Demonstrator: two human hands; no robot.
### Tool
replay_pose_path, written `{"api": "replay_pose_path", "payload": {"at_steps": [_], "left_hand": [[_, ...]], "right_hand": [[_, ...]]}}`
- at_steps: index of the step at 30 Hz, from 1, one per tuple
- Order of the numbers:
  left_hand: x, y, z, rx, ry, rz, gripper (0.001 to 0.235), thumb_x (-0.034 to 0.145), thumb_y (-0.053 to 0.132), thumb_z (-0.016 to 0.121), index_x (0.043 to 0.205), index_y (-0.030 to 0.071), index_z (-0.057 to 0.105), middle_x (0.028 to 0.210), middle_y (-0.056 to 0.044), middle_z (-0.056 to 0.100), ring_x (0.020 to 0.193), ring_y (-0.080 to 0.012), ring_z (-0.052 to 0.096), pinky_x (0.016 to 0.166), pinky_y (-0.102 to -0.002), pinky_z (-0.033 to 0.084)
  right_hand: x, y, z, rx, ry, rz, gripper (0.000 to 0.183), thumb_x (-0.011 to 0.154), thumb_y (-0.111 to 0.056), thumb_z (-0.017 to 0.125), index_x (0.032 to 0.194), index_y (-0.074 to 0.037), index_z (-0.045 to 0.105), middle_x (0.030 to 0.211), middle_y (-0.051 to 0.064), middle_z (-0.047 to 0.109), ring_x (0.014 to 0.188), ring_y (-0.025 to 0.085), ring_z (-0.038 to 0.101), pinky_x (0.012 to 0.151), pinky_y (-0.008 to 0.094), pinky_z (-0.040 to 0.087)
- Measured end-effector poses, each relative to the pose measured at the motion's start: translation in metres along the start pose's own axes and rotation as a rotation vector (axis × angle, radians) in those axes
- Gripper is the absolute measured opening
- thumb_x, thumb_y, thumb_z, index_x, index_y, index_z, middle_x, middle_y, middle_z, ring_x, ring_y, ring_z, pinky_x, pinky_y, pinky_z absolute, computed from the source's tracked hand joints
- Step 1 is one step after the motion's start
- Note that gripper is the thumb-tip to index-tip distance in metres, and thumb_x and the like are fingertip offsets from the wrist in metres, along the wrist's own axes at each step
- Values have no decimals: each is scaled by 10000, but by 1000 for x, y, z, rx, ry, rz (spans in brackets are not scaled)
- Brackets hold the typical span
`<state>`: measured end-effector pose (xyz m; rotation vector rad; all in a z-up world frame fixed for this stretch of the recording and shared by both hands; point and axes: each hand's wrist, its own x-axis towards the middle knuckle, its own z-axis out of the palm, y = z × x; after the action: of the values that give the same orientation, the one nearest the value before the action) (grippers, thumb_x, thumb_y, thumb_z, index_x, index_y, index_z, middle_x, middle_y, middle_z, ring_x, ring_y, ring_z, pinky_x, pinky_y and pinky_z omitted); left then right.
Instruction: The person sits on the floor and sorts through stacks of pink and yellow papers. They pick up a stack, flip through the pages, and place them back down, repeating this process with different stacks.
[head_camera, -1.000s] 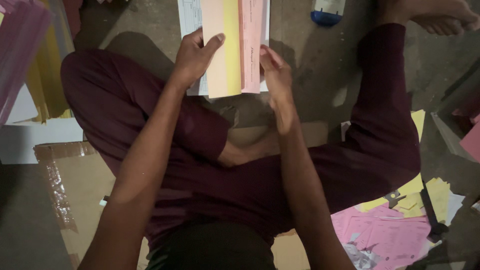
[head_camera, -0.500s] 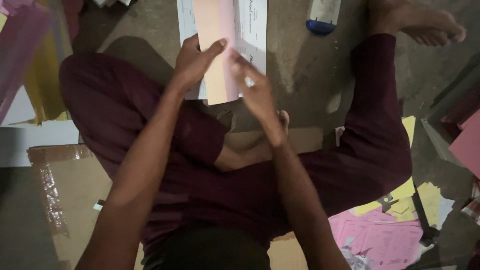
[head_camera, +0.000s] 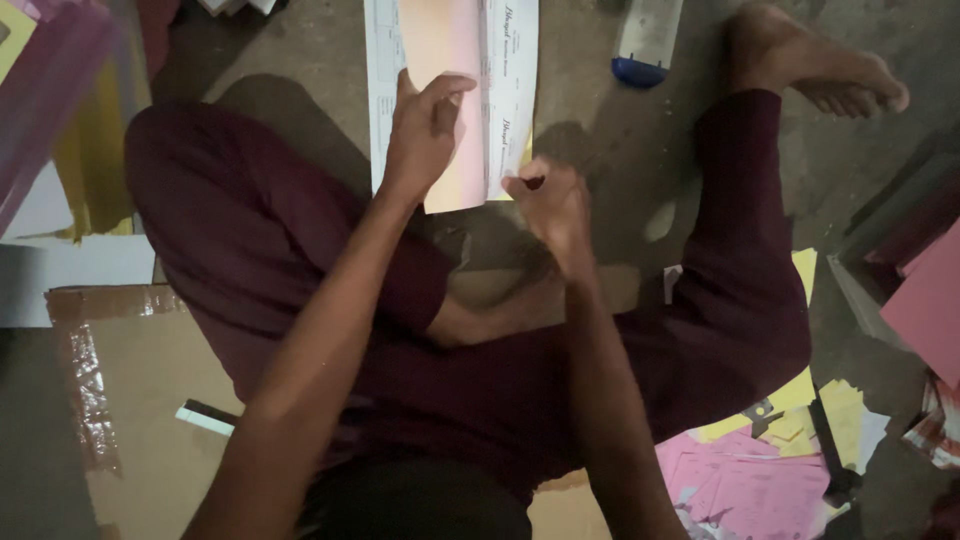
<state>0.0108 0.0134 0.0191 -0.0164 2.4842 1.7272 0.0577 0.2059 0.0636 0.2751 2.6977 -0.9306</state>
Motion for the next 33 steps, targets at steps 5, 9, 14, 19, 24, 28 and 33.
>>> {"api": "replay_pose_path", "payload": {"at_steps": [5, 9, 14, 19, 24, 28, 33], "left_hand": [[1, 19, 3, -112, 132, -8, 260, 956, 201, 684, 1197, 125, 741, 1189, -196, 598, 1058, -296, 659, 936, -431, 566], [1, 25, 8, -83, 230, 15, 375, 871, 367, 860, 1075, 66, 770, 1107, -193, 627, 1060, -317, 664, 898, -447, 556], [3, 24, 12, -91, 219, -19, 395, 852, 398, 851, 1064, 73, 777, 1099, -191, 624, 1056, -312, 672, 877, -418, 569], [0, 20, 10, -84, 240, 33, 370, 896, 378, 837, 1086, 65, 781, 1071, -180, 650, 1015, -299, 679, 865, -421, 565], [0, 23, 8, -114, 196, 15, 333, 920, 365, 811, 1093, 84, 769, 1070, -154, 672, 1005, -272, 687, 848, -403, 576], [1, 18, 12, -155, 204, -24, 253, 922, 306, 769, 1038, 81, 757, 1128, -169, 622, 1030, -276, 675, 837, -398, 592], [2, 2, 17, -117, 240, 86, 193, 985, 242, 733, 1052, 61, 743, 1138, -158, 675, 1116, -306, 632, 975, -456, 524]], "right_hand": [[-14, -10, -4, -135, -48, -497, 188, 762, 20, 718, 936, -48, 692, 982, 132, 726, 892, 339, 722, 754, 443, 551], [-18, -19, -4, -263, -5, -646, 317, 635, 23, 775, 916, -35, 641, 974, 153, 670, 963, 400, 654, 796, 489, 529], [-16, -24, -8, -285, 7, -668, 300, 628, 34, 769, 886, -38, 635, 961, 150, 668, 969, 400, 658, 816, 495, 532], [-17, -20, -4, -289, 11, -609, 258, 697, 84, 721, 906, -50, 650, 970, 118, 682, 975, 370, 680, 833, 484, 549], [-15, -18, -5, -287, -13, -602, 254, 690, 54, 717, 916, -51, 671, 966, 125, 696, 893, 383, 692, 753, 498, 560], [-15, -18, -9, -274, -29, -558, 192, 780, 38, 693, 944, -61, 670, 1001, 99, 714, 871, 308, 730, 762, 445, 589], [-2, -6, -5, -60, -17, -256, 186, 975, -275, 745, 1027, -98, 722, 1054, 114, 736, 905, 248, 723, 819, 391, 600]]}}
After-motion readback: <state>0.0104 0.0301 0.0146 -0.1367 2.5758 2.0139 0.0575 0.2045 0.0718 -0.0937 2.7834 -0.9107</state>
